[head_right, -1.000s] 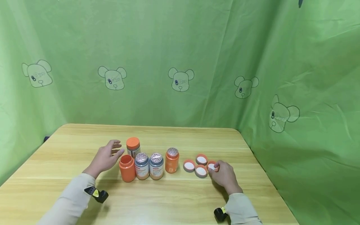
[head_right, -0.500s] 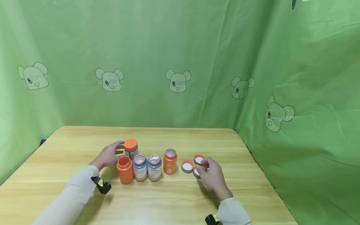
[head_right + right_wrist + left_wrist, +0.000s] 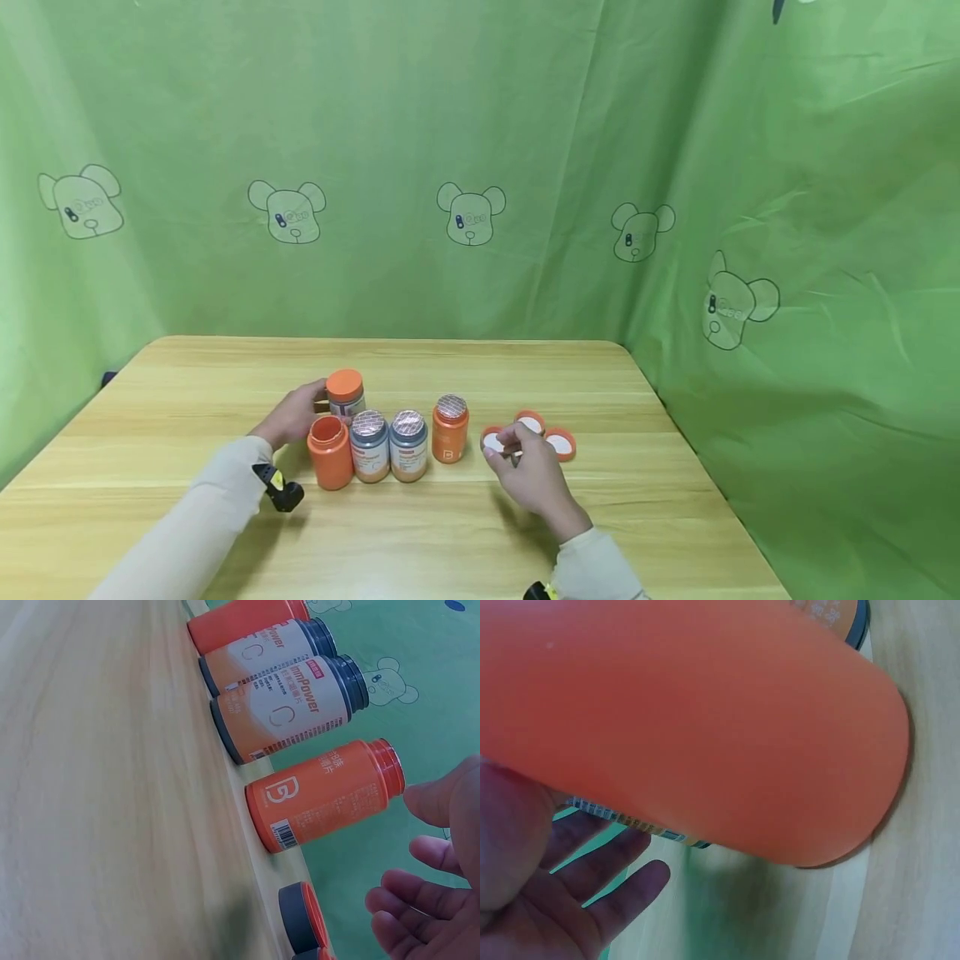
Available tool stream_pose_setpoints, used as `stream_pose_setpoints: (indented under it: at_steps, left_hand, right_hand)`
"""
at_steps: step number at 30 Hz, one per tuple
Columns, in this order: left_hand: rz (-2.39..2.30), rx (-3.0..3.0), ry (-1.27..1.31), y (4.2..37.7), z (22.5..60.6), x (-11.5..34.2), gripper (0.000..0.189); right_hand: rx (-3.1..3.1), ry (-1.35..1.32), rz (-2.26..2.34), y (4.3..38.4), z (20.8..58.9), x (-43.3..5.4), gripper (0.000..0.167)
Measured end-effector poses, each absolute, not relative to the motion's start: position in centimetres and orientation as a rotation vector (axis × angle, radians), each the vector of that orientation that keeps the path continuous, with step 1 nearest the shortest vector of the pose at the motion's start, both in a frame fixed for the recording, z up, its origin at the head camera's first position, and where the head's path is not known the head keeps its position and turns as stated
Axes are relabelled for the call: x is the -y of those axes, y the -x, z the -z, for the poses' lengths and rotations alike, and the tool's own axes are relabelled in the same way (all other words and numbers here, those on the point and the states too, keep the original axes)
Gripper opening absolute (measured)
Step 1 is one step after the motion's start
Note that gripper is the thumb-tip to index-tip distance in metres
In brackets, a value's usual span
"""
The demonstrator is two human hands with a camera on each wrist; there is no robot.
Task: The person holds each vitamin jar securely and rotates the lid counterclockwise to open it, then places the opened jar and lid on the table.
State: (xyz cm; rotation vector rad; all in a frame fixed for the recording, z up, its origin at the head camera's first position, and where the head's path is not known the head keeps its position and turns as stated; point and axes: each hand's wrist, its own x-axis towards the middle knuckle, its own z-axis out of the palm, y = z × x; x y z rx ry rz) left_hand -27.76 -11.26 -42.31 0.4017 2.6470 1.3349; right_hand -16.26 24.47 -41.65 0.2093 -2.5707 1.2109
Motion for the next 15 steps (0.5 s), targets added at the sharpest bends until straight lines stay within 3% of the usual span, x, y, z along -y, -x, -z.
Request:
stream_pose_setpoints:
  at_steps: [15]
  left_hand:
    - [-1.434, -2.831, -0.247, 25.5, 41.4, 13.1, 0.056]
  right_hand:
    - [2.595, -0.238, -1.206, 16.3, 41.9, -24.4, 0.017]
